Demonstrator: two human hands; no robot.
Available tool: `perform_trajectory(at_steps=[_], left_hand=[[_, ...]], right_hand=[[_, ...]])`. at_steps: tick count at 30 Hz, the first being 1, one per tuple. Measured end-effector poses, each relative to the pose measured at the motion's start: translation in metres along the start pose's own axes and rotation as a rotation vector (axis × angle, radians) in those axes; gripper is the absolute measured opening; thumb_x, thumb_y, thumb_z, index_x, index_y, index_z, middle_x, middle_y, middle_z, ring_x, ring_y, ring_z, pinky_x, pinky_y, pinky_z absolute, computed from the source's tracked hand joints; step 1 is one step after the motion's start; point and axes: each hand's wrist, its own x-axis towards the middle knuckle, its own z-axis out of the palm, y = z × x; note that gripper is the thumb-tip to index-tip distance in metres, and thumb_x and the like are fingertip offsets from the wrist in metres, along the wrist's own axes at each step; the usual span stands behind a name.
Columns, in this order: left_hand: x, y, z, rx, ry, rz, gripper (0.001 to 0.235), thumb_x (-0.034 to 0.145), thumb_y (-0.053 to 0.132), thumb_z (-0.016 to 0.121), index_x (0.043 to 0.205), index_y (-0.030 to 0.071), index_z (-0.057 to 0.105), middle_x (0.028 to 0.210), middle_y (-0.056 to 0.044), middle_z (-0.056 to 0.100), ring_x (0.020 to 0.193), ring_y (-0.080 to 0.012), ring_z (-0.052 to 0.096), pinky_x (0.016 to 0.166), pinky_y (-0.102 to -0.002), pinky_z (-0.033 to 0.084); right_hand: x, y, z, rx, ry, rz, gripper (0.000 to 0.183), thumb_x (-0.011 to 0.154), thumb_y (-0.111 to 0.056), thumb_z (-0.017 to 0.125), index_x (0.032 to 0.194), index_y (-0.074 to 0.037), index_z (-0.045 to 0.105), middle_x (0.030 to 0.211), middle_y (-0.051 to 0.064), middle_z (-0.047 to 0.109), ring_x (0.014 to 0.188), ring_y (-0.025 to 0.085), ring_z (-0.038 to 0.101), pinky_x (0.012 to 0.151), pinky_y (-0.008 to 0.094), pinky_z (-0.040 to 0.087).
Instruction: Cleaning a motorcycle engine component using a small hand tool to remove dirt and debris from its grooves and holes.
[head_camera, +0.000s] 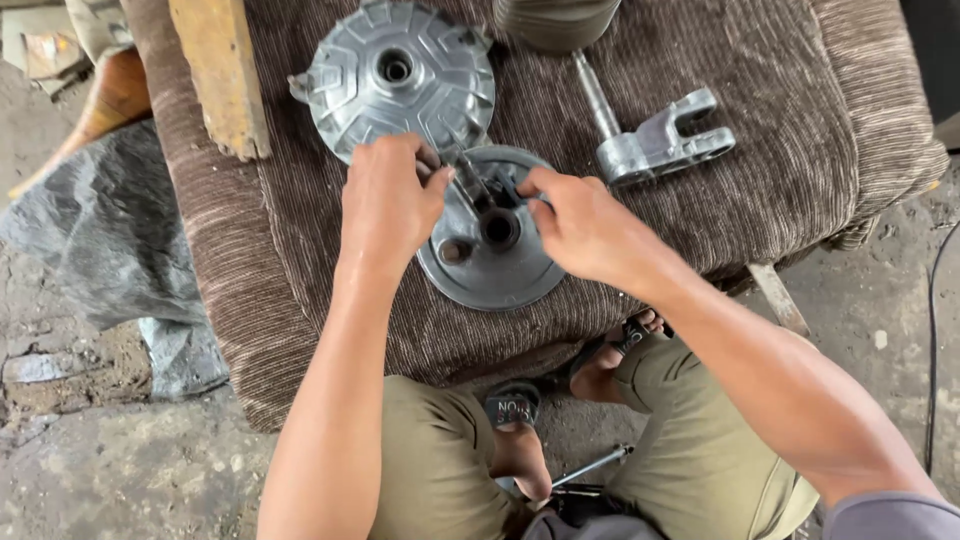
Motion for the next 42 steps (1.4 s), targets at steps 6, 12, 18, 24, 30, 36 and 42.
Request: perform_trajectory(at_steps=[6,12,18,24,30,36,42], left_hand=[[0.003,-0.002,0.005,-0.025,0.012,0.009,0.015,0.088,0.018,0.079,0.094,0.004,0.076,0.079,-0.01,0.075,0.08,-0.0384,0.075,0.072,-0.056,0.059],[0.005,-0.005,0.005,0.03,0.012,0.016,0.013,0.088,0.019,0.078,0.092,0.006,0.076,0.077,-0.008,0.075,0.08,-0.038,0.075,0.071,-0.056,0.059],[-0.001,0.004,0.003,0.014,-0.006,-0.032,0.014,0.09,0.017,0.077,0.097,0.005,0.076,0.082,-0.012,0.075,0.085,-0.0423,0.075,0.078,-0.058,0.059],[0.0,0.012,0.007,0.147,0.056,-0.12,0.026,0.094,0.028,0.083,0.093,0.006,0.069,0.089,-0.015,0.071,0.078,-0.0388,0.069,0.065,-0.054,0.053],[0.006,0.005,0.033,0.264,0.123,-0.032,0.018,0.092,0.011,0.073,0.079,0.006,0.063,0.079,-0.017,0.066,0.07,-0.0498,0.065,0.056,-0.055,0.049],[0.022,0.009,0.038,0.354,0.117,-0.079,0.009,0.086,0.001,0.063,0.086,0.004,0.055,0.088,-0.016,0.062,0.075,-0.0451,0.064,0.061,-0.056,0.048],[0.031,0.002,0.037,0.295,0.104,-0.148,0.025,0.085,0.022,0.081,0.107,0.014,0.072,0.109,-0.016,0.067,0.091,-0.0407,0.07,0.074,-0.056,0.054]], right_hand=[[0.01,0.001,-0.009,0.06,-0.181,0.085,0.03,0.103,-0.004,0.043,0.12,-0.001,0.067,0.075,0.024,0.07,0.048,0.024,0.062,0.051,0.035,0.054],[0.013,0.0,0.008,0.004,0.029,-0.062,0.023,0.102,-0.011,0.05,0.117,-0.005,0.066,0.084,0.025,0.073,0.077,0.042,0.074,0.061,0.049,0.058],[-0.006,-0.005,-0.023,-0.066,-0.148,0.019,0.025,0.098,-0.009,0.051,0.111,-0.002,0.072,0.088,0.03,0.074,0.081,0.044,0.074,0.069,0.051,0.059],[0.009,0.027,0.01,-0.166,0.035,-0.212,0.034,0.098,-0.011,0.048,0.126,0.002,0.062,0.091,0.034,0.071,0.081,0.053,0.068,0.072,0.056,0.049],[-0.014,0.016,0.0,-0.258,0.039,-0.178,0.035,0.099,-0.021,0.047,0.123,-0.006,0.068,0.097,0.031,0.071,0.088,0.057,0.065,0.073,0.066,0.049],[-0.001,0.027,0.018,-0.127,0.148,-0.282,0.037,0.098,-0.021,0.045,0.122,-0.003,0.067,0.089,0.038,0.067,0.081,0.063,0.061,0.066,0.066,0.046],[0.0,0.025,0.002,-0.015,0.022,-0.293,0.025,0.102,-0.005,0.056,0.121,0.008,0.065,0.077,0.024,0.072,0.038,0.017,0.051,0.034,0.034,0.042]])
